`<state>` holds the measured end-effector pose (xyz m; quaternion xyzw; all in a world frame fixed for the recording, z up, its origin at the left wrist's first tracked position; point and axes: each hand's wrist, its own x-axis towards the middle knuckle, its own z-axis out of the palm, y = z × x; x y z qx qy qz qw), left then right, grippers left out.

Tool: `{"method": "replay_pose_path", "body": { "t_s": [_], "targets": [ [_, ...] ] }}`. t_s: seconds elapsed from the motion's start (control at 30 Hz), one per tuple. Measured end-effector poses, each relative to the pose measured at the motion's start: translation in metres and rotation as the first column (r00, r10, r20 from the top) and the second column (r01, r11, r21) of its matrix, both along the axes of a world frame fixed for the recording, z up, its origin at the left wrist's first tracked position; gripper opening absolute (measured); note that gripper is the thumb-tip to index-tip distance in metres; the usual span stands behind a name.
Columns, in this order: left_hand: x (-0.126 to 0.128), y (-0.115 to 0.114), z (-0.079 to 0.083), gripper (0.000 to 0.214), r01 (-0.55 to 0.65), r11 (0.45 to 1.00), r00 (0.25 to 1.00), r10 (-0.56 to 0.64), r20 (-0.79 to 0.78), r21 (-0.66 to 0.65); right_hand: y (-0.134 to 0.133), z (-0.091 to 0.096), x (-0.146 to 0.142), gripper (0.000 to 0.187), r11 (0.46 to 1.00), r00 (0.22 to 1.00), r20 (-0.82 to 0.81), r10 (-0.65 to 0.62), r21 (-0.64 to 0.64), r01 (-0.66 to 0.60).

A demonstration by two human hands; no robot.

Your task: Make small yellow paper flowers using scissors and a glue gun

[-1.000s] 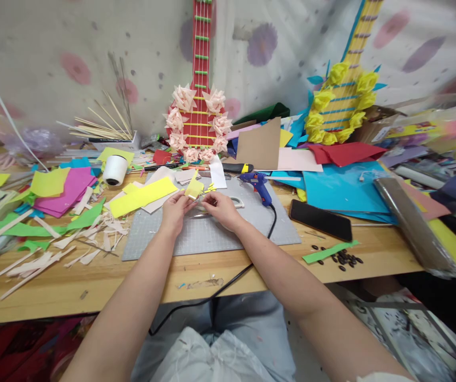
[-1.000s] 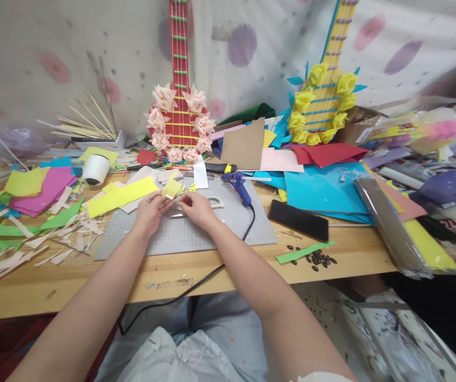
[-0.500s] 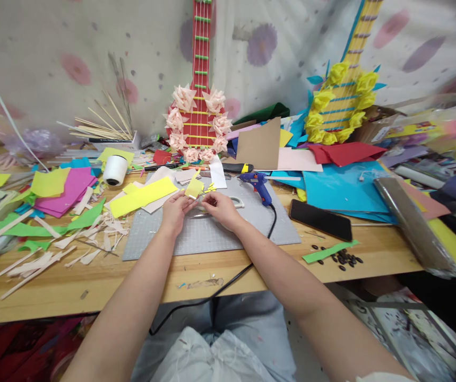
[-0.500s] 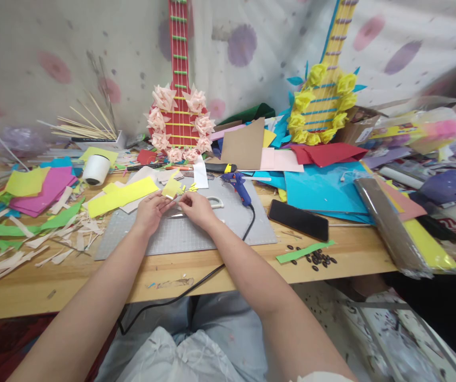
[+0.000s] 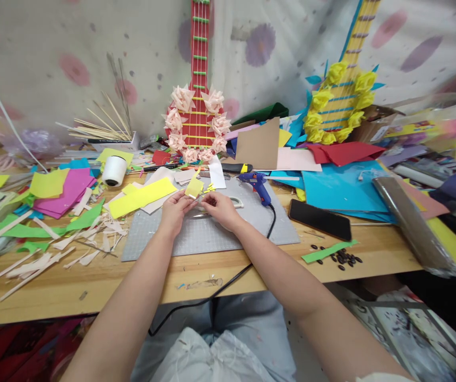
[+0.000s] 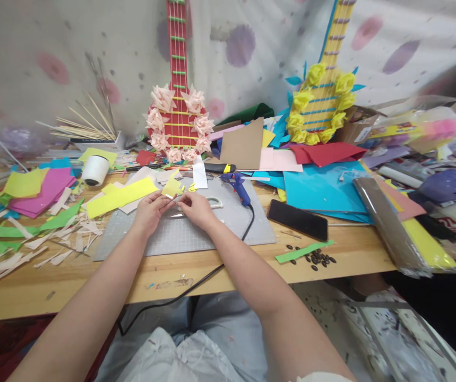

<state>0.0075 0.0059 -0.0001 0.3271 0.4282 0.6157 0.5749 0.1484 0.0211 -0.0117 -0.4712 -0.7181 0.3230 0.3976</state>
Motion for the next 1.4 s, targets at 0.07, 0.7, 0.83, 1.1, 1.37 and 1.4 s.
{"method": "replay_pose_path", "body": {
  "t_s": [0.07, 0.7, 0.83, 1.1, 1.37, 1.4],
  "targets": [
    [0.0001, 0.0003, -0.0009, 0.024, 0.004, 1.000, 1.000, -0.004, 0.000, 0.004, 0.0002, -0.0005, 0.0000, 0.009, 1.000, 1.000, -0.001, 0.000, -0.004, 0.000],
    [-0.0001, 0.0013, -0.0033, 0.037, -0.005, 0.999, 0.999, 0.007, -0.034, 0.050, 0.0019, -0.0036, -0.0008, 0.009, 1.000, 0.998, -0.056, -0.007, -0.028, 0.006],
    [-0.0005, 0.0029, -0.0074, 0.037, -0.006, 0.998, 0.999, 0.008, -0.035, 0.070, 0.0011, -0.0022, -0.0007, 0.009, 1.000, 0.998, -0.064, -0.005, -0.028, 0.003],
    [-0.0010, 0.0024, -0.0060, 0.037, -0.012, 0.998, 0.998, 0.015, -0.059, 0.055, 0.0008, -0.0017, -0.0005, 0.010, 1.000, 0.998, -0.060, -0.008, -0.027, 0.007],
    [-0.0018, 0.0019, -0.0063, 0.039, 0.013, 0.998, 0.999, -0.010, -0.049, 0.063, 0.0005, 0.0008, 0.0004, 0.008, 1.000, 0.999, -0.042, 0.008, -0.029, -0.009],
    [-0.0015, 0.0018, -0.0060, 0.039, 0.013, 0.998, 0.999, -0.010, -0.045, 0.064, 0.0004, 0.0007, 0.0004, 0.008, 1.000, 0.999, -0.040, 0.015, -0.026, -0.016]
  ]
}}
